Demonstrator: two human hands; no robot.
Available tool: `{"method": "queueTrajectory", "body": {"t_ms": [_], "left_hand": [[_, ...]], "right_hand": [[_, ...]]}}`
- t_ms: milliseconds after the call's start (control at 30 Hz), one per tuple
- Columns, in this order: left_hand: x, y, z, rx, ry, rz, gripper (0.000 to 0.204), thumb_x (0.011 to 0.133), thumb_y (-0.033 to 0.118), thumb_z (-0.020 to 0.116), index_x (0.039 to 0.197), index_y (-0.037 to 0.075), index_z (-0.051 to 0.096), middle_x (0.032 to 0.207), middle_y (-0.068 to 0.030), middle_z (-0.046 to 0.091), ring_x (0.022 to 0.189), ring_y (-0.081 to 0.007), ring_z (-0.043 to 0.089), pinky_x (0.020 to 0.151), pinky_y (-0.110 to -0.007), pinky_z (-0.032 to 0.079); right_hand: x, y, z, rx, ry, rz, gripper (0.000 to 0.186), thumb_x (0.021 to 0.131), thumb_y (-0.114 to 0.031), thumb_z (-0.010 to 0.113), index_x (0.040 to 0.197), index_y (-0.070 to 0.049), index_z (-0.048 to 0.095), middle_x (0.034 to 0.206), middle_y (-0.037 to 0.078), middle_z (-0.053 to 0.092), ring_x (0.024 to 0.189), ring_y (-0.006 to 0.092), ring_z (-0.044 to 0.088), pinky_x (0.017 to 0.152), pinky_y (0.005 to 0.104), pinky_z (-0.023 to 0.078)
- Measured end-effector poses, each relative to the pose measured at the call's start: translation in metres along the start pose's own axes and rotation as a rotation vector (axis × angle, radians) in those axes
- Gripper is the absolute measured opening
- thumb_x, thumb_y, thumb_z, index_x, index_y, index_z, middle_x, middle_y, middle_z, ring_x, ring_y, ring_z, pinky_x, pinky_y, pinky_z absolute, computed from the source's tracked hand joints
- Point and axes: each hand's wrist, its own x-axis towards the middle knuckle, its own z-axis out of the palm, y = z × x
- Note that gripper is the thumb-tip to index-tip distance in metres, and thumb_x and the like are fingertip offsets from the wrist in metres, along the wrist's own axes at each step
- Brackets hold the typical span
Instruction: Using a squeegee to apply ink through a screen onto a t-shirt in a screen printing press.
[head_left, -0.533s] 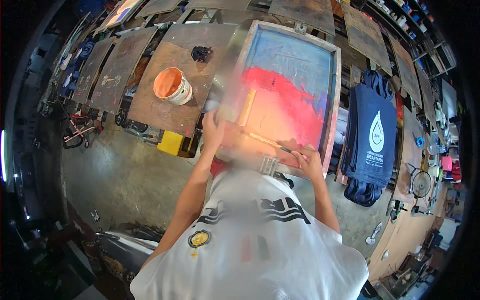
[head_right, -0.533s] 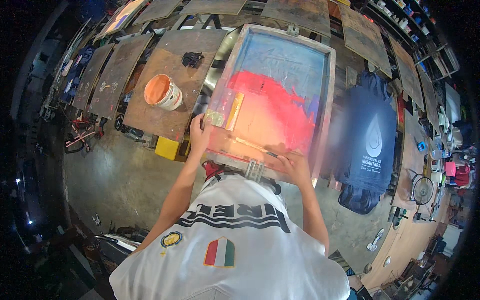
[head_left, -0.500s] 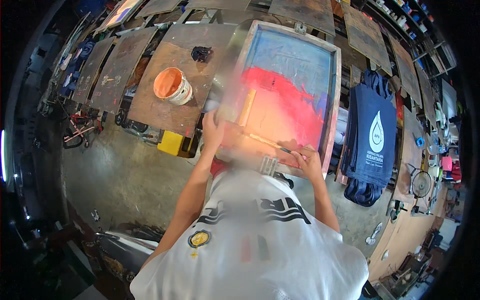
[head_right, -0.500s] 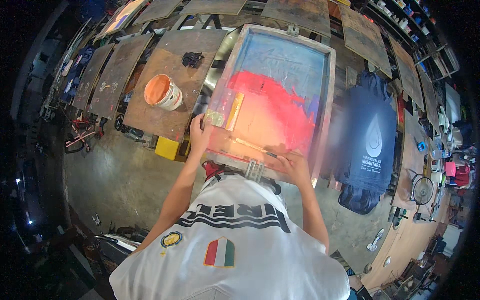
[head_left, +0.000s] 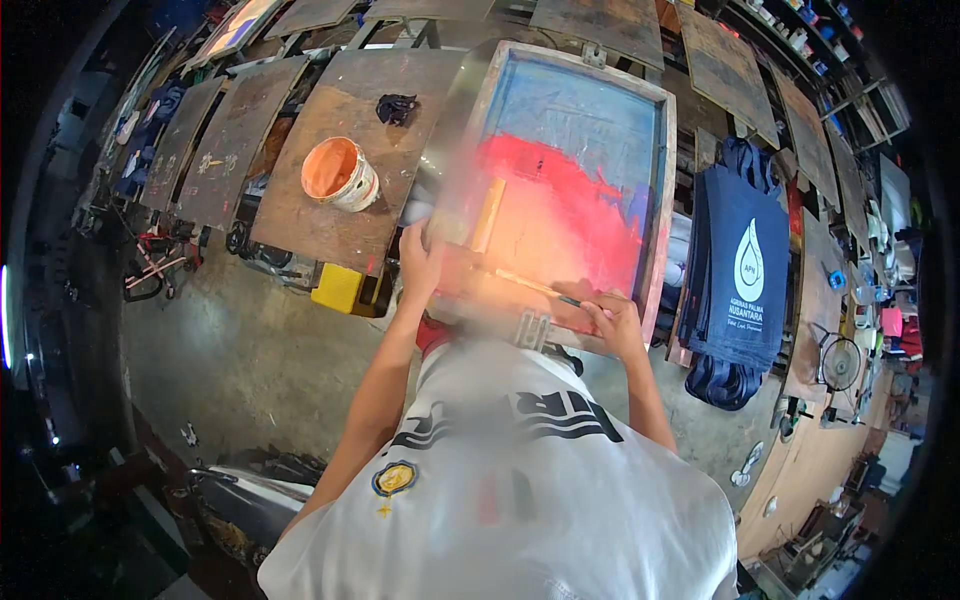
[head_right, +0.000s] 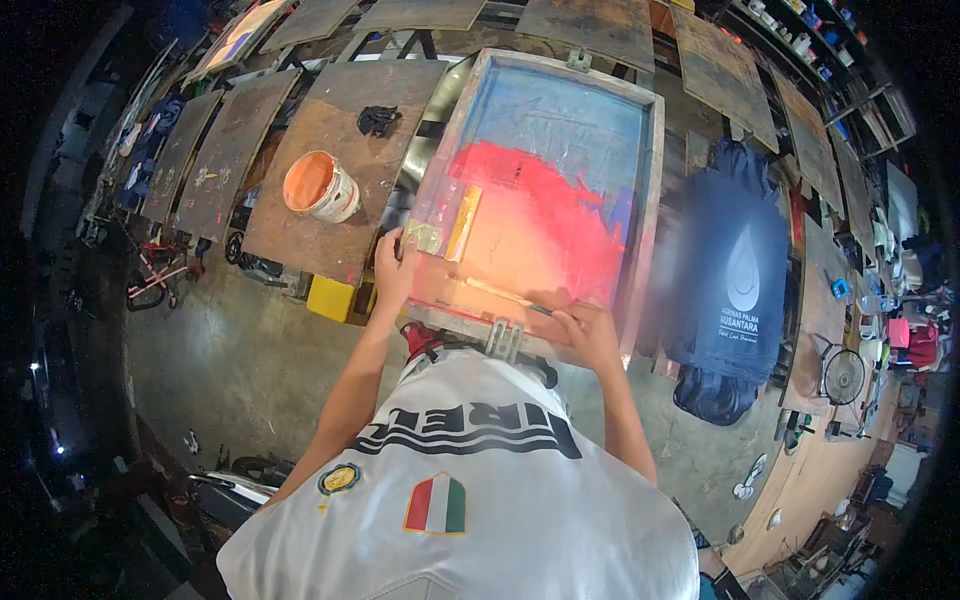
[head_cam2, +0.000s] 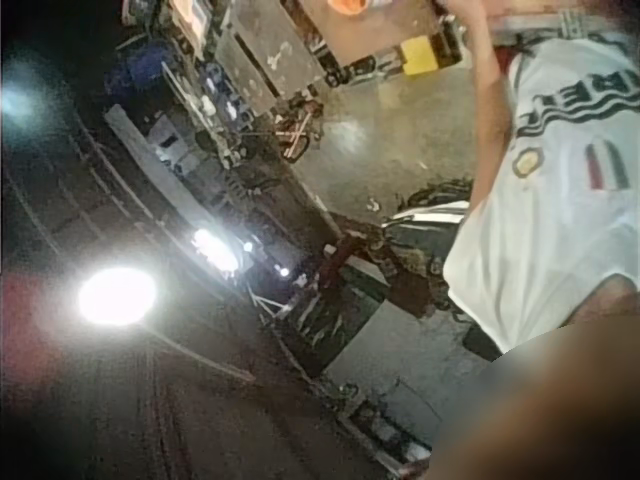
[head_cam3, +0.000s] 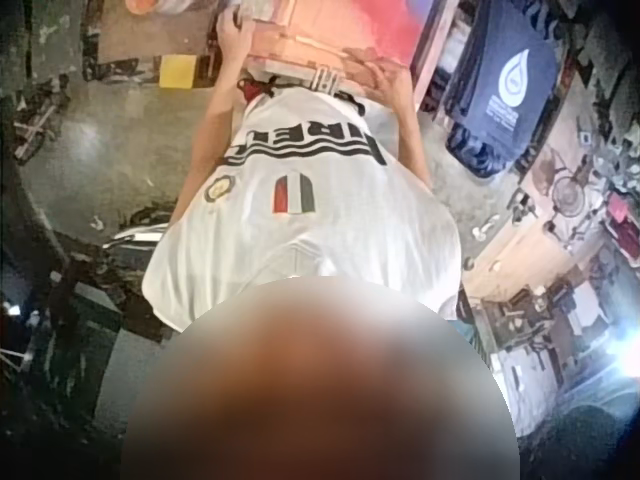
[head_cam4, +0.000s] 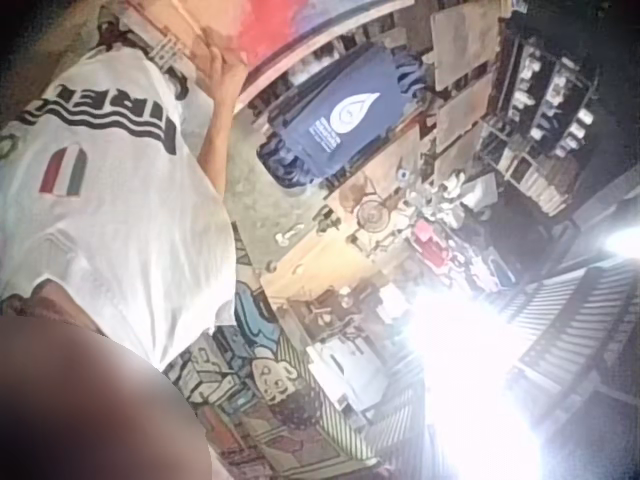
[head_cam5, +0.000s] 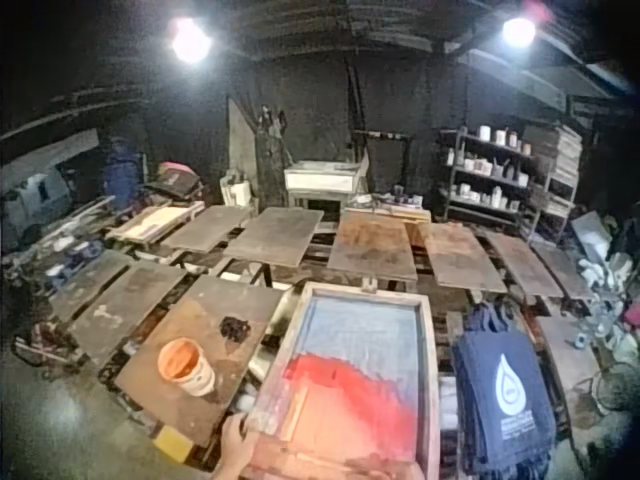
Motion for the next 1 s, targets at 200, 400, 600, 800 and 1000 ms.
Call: {"method": "queueTrajectory", "body": {"t_ms": [200, 400, 600, 800, 1000], "left_hand": [[0.001, 0.006, -0.001, 0.005, 0.0, -0.003, 0.032, 0.097, 0.022, 0.064, 0.119, -0.002, 0.061, 0.104, -0.017, 0.062, 0.096, -0.0313, 0.06, 0.087, -0.039, 0.048], [0.0, 0.005, -0.001, 0.006, 0.008, 0.005, 0.033, 0.097, 0.022, 0.064, 0.119, -0.002, 0.061, 0.105, -0.0177, 0.062, 0.098, -0.0325, 0.061, 0.088, -0.04, 0.048], [0.0, 0.002, -0.001, 0.014, 0.007, 0.007, 0.033, 0.096, 0.022, 0.064, 0.119, -0.002, 0.06, 0.105, -0.0187, 0.062, 0.097, -0.0328, 0.061, 0.087, -0.04, 0.048], [0.004, 0.017, 0.001, 0.016, 0.017, -0.044, 0.03, 0.089, 0.021, 0.066, 0.11, -0.001, 0.064, 0.105, -0.0209, 0.061, 0.105, -0.04, 0.055, 0.094, -0.048, 0.043], [0.034, 0.022, 0.021, 0.074, -0.037, -0.077, 0.029, 0.086, 0.023, 0.07, 0.1, -0.002, 0.065, 0.104, -0.0219, 0.061, 0.107, -0.0415, 0.054, 0.095, -0.05, 0.042]], "right_hand": [[-0.002, 0.003, -0.009, 0.154, 0.027, 0.095, 0.017, 0.088, -0.016, 0.073, 0.092, 0.001, 0.076, 0.074, 0.011, 0.065, 0.072, 0.022, 0.057, 0.07, 0.0339, 0.045], [-0.002, 0.007, -0.012, 0.243, 0.035, 0.133, 0.017, 0.09, -0.015, 0.073, 0.093, 0.001, 0.076, 0.073, 0.009, 0.062, 0.072, 0.0178, 0.055, 0.068, 0.0326, 0.044], [-0.002, 0.01, -0.009, 0.03, -0.008, 0.09, 0.021, 0.09, -0.019, 0.072, 0.093, 0.001, 0.075, 0.074, 0.014, 0.062, 0.071, 0.0244, 0.057, 0.068, 0.0357, 0.044], [0.002, 0.011, -0.003, 0.073, 0.06, 0.107, 0.022, 0.09, -0.02, 0.073, 0.09, 0.002, 0.074, 0.073, 0.015, 0.063, 0.071, 0.0258, 0.057, 0.068, 0.0375, 0.045], [0.02, 0.006, 0.003, 0.028, 0.019, 0.05, 0.019, 0.09, -0.016, 0.074, 0.089, 0.004, 0.074, 0.071, 0.01, 0.064, 0.071, 0.0184, 0.058, 0.065, 0.0323, 0.044]]}}
